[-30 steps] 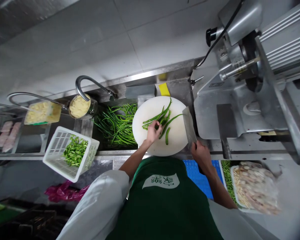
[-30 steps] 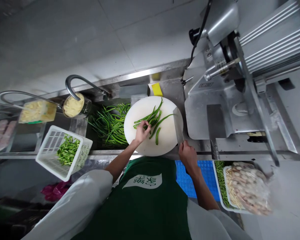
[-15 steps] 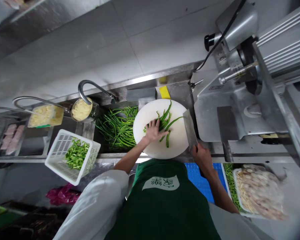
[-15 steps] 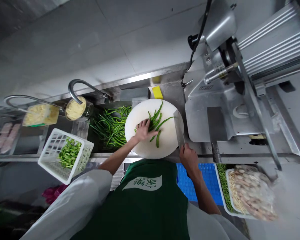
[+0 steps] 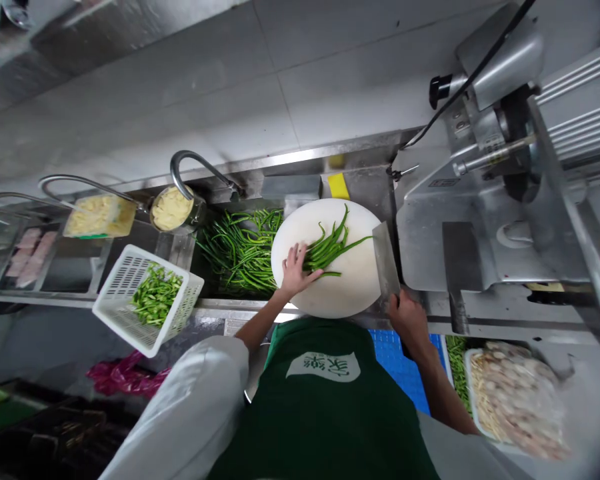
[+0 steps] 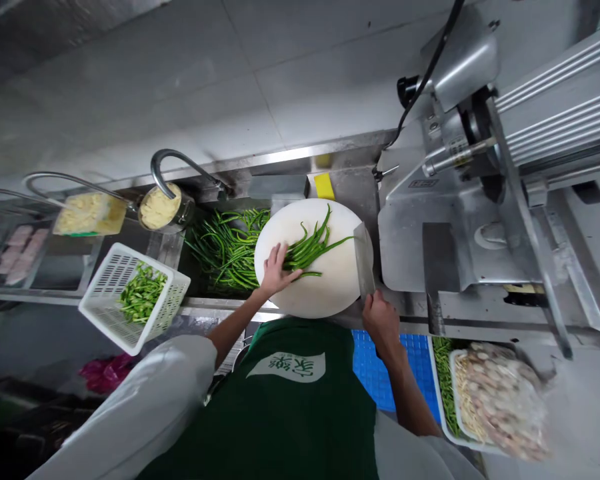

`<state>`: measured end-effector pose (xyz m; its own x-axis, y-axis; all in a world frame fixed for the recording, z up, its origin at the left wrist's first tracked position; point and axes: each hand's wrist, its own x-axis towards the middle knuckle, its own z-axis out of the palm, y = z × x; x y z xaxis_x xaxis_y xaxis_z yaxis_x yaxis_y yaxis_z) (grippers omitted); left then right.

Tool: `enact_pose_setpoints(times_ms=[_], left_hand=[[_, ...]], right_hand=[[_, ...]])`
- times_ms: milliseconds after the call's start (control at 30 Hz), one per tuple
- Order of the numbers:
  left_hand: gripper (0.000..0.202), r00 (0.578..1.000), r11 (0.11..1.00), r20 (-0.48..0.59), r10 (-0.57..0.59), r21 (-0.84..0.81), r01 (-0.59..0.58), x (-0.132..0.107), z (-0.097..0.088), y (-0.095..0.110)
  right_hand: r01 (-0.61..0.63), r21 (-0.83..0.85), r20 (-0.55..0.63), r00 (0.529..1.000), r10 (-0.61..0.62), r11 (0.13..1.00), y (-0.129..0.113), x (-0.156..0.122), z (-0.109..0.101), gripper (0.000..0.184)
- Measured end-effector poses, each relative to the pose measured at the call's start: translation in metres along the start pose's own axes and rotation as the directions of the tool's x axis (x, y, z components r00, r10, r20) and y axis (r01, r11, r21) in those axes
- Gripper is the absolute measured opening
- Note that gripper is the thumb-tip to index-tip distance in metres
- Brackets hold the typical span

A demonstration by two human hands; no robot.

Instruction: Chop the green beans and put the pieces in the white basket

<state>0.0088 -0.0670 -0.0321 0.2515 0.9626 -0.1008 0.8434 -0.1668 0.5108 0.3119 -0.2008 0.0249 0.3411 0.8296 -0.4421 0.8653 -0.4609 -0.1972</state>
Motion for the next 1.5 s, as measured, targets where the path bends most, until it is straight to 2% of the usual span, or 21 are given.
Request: enact_pose_setpoints(times_ms=[67,133,233,333,400,467,533,567,667,767,867,967,1000,1067,1200,1333,1433,1500], left_hand=[[0.087,0.974,0.978,-0.197,-0.11,-0.197,0.071,-0.016,0.017,0.0],[0.081,0.942,0.944,-0.288,-0.174,-0.323,0.076,-0.022,0.035,0.007],[0.073,0.925,0.916,-0.327,-0.196,-0.398,0.053,-0.012,0.051,0.022],[0.069,0.909,0.908,-0.362,-0.205,-0.416,0.039,0.0,0.049,0.034],[0.067,0.911,0.947,-0.383,-0.15,-0.322,0.02,-0.001,0.044,0.04],[0.057,0.944,0.99,-0.329,-0.023,-0.14,-0.025,-0.008,0.041,0.047],[0.04,0.976,0.997,-0.203,0.079,0.026,-0.076,-0.016,0.042,0.054],[0.032,0.985,0.994,-0.145,0.095,0.075,-0.084,-0.019,0.042,0.058],[0.026,0.997,0.992,-0.057,0.061,0.112,-0.054,-0.021,0.038,0.064],[0.032,0.996,0.997,-0.065,0.06,0.041,-0.058,-0.014,0.018,0.061],[0.042,0.981,0.995,-0.189,0.048,-0.073,-0.063,0.004,-0.009,0.044],[0.049,0.944,0.994,-0.325,-0.056,-0.105,0.023,0.037,-0.027,0.02],[0.049,0.943,0.994,-0.32,-0.089,-0.085,0.065,0.05,-0.028,0.012],[0.046,0.965,0.993,-0.234,-0.122,-0.027,0.119,0.072,-0.027,-0.002],[0.032,0.995,0.996,-0.058,-0.083,0.02,0.084,0.092,-0.019,-0.017],[0.032,0.999,0.999,0.042,-0.027,0.031,0.026,0.078,-0.018,-0.013],[0.042,0.999,0.994,-0.049,-0.005,0.11,0.011,0.049,-0.014,0.002],[0.057,0.996,0.979,-0.055,0.074,0.195,-0.062,0.024,-0.006,0.016]], right_hand=[[-0.018,-0.007,0.005,1.0,0.018,1.0,0.0,0.0,-0.001,0.033],[-0.02,-0.012,0.0,1.0,0.02,1.0,0.001,0.001,-0.002,0.033],[-0.009,-0.028,-0.013,1.0,0.008,1.0,0.002,0.002,-0.003,0.033],[0.001,-0.023,-0.041,0.999,-0.002,1.0,0.005,0.0,-0.003,0.033],[0.005,0.009,-0.085,0.996,-0.004,1.0,0.01,-0.003,-0.002,0.033],[-0.008,0.042,-0.139,0.99,0.014,0.999,0.016,-0.006,-0.001,0.033],[-0.022,0.071,-0.182,0.983,0.034,0.997,0.022,-0.009,0.0,0.032],[-0.021,0.086,-0.195,0.98,0.038,0.996,0.025,-0.01,0.001,0.031],[0.003,0.13,-0.216,0.976,0.026,0.991,0.032,-0.013,0.005,0.03],[0.001,0.159,-0.22,0.975,0.035,0.987,0.034,-0.017,0.011,0.032],[-0.015,0.189,-0.216,0.975,0.057,0.982,0.034,-0.021,0.015,0.032],[-0.01,0.238,-0.226,0.972,0.066,0.971,0.033,-0.022,0.017,0.034],[-0.003,0.255,-0.23,0.971,0.064,0.967,0.032,-0.022,0.017,0.034],[0.013,0.283,-0.228,0.972,0.054,0.959,0.032,-0.021,0.017,0.034],[0.009,0.303,-0.211,0.976,0.057,0.953,0.032,-0.021,0.017,0.034],[-0.02,0.285,-0.198,0.977,0.079,0.958,0.033,-0.022,0.019,0.034],[-0.056,0.297,-0.175,0.978,0.112,0.953,0.034,-0.023,0.018,0.034],[-0.076,0.312,-0.159,0.978,0.131,0.947,0.034,-0.022,0.017,0.035]])
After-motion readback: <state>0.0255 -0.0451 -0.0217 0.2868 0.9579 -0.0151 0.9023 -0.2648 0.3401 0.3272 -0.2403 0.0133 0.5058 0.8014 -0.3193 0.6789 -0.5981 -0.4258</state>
